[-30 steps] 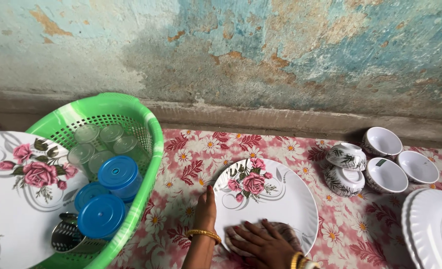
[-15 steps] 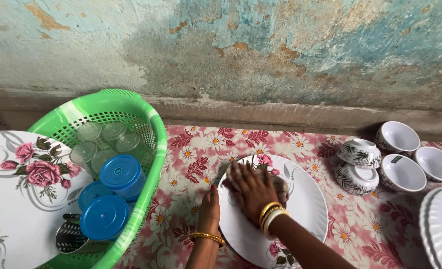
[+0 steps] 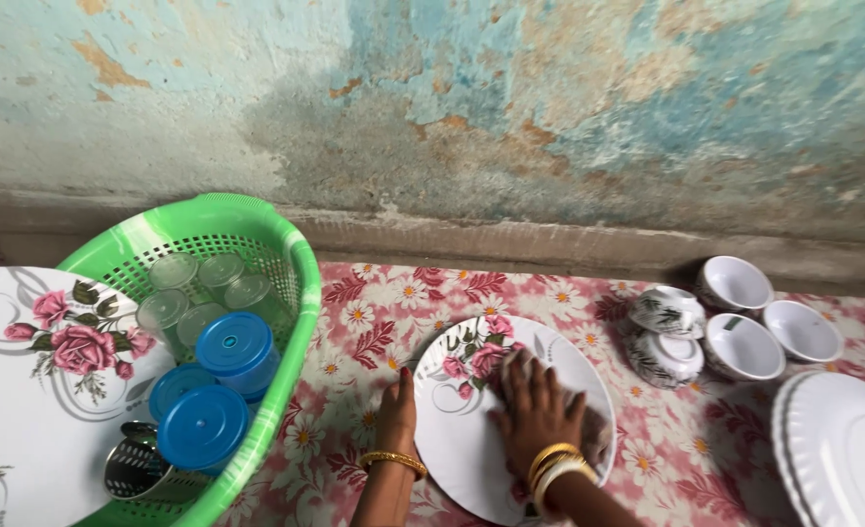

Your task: The person wipes several floral-patterned plates with a cloth, turning them over to clean both sides. The person places the cleaned plates into a green plastic basket containing other dishes.

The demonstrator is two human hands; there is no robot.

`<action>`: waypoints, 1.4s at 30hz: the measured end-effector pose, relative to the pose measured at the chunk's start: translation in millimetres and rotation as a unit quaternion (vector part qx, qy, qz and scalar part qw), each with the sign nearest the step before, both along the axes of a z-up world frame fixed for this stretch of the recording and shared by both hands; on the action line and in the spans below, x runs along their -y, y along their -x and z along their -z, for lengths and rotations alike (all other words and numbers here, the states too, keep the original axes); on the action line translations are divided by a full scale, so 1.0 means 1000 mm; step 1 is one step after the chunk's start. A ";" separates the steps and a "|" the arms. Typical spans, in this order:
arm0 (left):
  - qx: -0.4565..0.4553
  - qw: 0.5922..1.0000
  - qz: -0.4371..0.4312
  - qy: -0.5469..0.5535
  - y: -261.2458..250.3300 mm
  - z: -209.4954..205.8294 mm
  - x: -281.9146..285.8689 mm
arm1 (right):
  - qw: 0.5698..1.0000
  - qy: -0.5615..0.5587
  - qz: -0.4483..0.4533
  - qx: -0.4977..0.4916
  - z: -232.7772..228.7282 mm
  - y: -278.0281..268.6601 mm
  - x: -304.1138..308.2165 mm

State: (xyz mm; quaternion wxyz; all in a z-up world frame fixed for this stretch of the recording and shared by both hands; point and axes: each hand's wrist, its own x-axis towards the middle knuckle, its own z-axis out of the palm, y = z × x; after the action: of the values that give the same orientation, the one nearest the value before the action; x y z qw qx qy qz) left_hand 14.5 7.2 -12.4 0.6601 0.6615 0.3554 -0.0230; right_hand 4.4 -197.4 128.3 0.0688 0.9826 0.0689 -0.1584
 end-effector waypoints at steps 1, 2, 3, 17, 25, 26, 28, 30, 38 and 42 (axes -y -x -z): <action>0.007 1.000 -0.008 -0.010 -0.001 0.007 0.000 | 1.000 -0.004 -0.006 -0.024 -0.008 0.013 -0.005; 0.013 1.000 -0.016 -0.021 -0.002 0.015 0.000 | 0.999 -0.009 -0.011 -0.049 -0.015 0.027 -0.010; 0.020 0.999 -0.024 -0.032 -0.004 0.024 -0.001 | 0.997 -0.014 -0.018 -0.073 -0.022 0.039 -0.016; 0.091 0.980 -0.069 0.164 0.036 -0.106 0.007 | 0.978 -0.142 -0.144 0.047 0.007 0.109 0.032; 0.226 0.951 -0.011 0.210 0.059 -0.144 0.020 | 0.975 -0.177 -0.058 0.123 -0.081 0.086 0.029; 0.219 0.952 -0.013 0.215 0.058 -0.141 0.022 | 0.982 -0.160 -0.020 0.103 -0.098 0.082 0.027; 0.212 0.958 -0.009 0.192 0.056 -0.130 0.020 | 0.921 -0.317 -0.031 0.223 -0.126 0.075 0.030; 0.209 0.968 0.009 0.139 0.055 -0.111 0.016 | 0.854 -0.449 -0.004 0.263 -0.148 0.063 0.037; 0.117 0.962 -0.065 0.237 0.076 -0.117 0.004 | 0.544 -0.813 0.206 0.028 -0.175 0.023 0.082; 0.168 0.905 -0.084 0.381 0.102 -0.143 0.011 | 0.541 -0.802 0.253 0.029 -0.164 0.019 0.086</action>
State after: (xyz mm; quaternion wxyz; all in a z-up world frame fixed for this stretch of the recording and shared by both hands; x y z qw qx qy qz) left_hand -87.3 -3.3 131.0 0.9112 0.3214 0.2574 0.0102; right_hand -14.1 -283.6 292.2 -0.7886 0.6086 -0.0861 -0.0189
